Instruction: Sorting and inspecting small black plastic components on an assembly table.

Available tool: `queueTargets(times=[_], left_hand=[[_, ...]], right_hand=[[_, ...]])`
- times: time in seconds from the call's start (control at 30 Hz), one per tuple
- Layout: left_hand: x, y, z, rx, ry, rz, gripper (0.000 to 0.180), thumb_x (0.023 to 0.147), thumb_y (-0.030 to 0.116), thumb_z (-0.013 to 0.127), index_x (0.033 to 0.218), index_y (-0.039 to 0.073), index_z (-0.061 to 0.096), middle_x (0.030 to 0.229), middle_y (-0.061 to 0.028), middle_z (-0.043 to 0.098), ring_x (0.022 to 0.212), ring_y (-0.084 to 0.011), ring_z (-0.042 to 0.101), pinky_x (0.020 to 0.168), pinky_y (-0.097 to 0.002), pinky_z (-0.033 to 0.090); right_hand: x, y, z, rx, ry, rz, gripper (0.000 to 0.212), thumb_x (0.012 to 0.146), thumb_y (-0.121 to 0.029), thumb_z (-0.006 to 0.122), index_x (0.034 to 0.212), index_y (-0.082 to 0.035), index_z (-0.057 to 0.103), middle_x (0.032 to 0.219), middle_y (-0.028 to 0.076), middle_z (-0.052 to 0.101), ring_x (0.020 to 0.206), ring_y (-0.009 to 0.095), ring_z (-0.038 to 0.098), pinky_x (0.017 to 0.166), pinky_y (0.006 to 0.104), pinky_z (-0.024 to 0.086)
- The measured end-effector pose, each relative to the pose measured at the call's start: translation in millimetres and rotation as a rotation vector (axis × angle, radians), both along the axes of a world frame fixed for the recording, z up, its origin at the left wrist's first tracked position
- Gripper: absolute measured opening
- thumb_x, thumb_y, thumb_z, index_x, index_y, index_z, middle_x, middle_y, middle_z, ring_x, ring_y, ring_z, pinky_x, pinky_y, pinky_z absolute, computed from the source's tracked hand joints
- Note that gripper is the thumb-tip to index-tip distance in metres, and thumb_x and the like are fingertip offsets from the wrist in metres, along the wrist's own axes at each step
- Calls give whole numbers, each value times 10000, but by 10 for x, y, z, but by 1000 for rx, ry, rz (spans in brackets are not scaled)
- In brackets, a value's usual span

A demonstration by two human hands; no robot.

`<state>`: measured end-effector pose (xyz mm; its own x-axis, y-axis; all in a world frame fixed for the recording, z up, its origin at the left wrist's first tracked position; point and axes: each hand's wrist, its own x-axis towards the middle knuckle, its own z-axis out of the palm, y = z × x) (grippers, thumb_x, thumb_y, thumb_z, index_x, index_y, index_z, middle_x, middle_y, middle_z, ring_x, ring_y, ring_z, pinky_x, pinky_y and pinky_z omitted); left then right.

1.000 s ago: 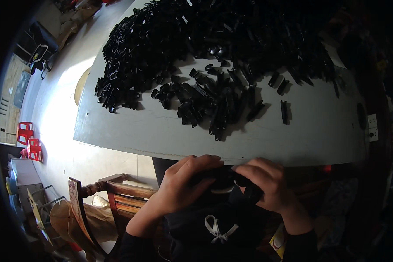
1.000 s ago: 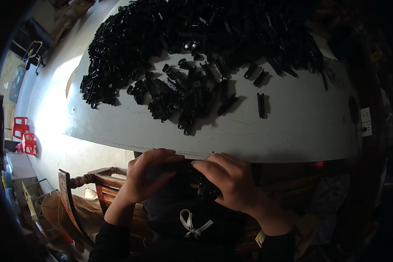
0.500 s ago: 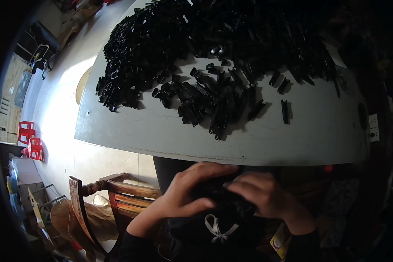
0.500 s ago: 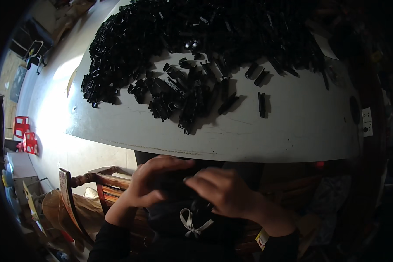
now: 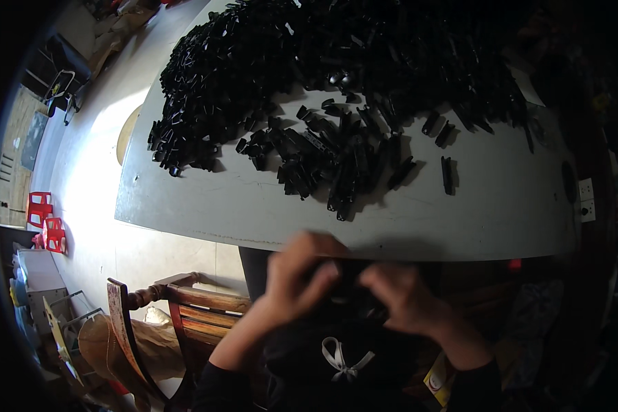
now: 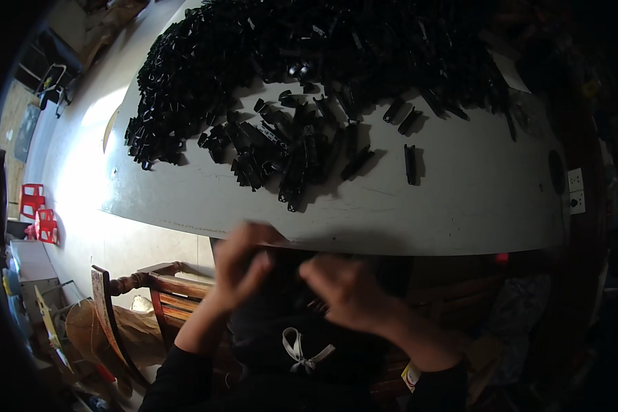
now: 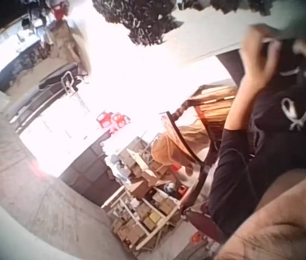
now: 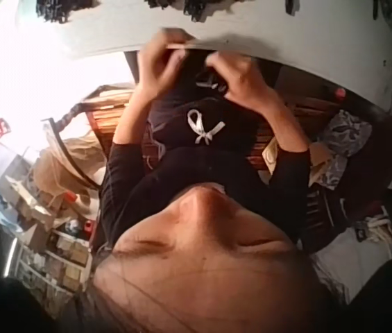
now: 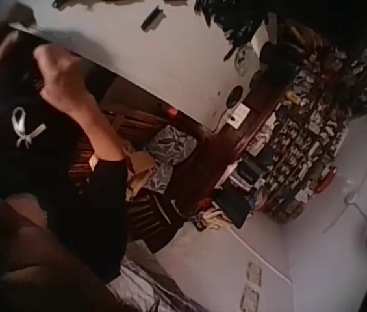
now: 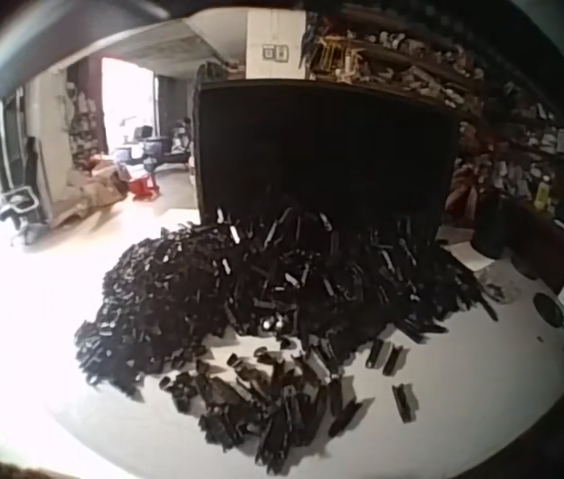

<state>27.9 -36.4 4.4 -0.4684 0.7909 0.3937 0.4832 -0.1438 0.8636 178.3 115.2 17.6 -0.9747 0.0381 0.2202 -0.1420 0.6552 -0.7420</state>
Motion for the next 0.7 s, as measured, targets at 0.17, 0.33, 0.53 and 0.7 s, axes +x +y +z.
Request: queueTargets(times=[0.17, 0.33, 0.53, 0.7], left_hand=[[-539, 175, -103, -252, 186, 551, 124, 819, 33, 658, 926, 10, 601, 872, -127, 592, 707, -269, 597, 622, -345, 473], [-742, 267, -217, -304, 175, 502, 155, 794, 78, 692, 877, 23, 574, 774, -104, 590, 645, -270, 588, 601, -357, 465], [-660, 129, -108, -344, -53, 397, 167, 764, 16, 690, 890, 18, 581, 774, -106, 580, 664, -234, 606, 620, -317, 480], [-411, 42, -35, -310, 197, 409, 186, 744, -9, 711, 890, 2, 597, 847, -74, 590, 721, -173, 622, 648, -275, 487]], right_hand=[[-286, 720, 30, 312, 53, -420, 376, 636, 54, 699, 984, -30, 582, 868, 111, 617, 839, 303, 639, 752, 366, 518], [-494, 1055, -125, 730, -97, -381, 388, 688, 59, 677, 1056, -48, 613, 863, 86, 618, 817, 269, 650, 676, 373, 532], [-403, 964, -127, 647, -30, -402, 354, 696, 32, 687, 1032, -13, 587, 905, 95, 623, 816, 278, 662, 649, 389, 536], [-140, 752, -107, 502, 31, -450, 325, 714, 23, 695, 1013, 16, 569, 916, 136, 653, 780, 298, 676, 649, 370, 540]])
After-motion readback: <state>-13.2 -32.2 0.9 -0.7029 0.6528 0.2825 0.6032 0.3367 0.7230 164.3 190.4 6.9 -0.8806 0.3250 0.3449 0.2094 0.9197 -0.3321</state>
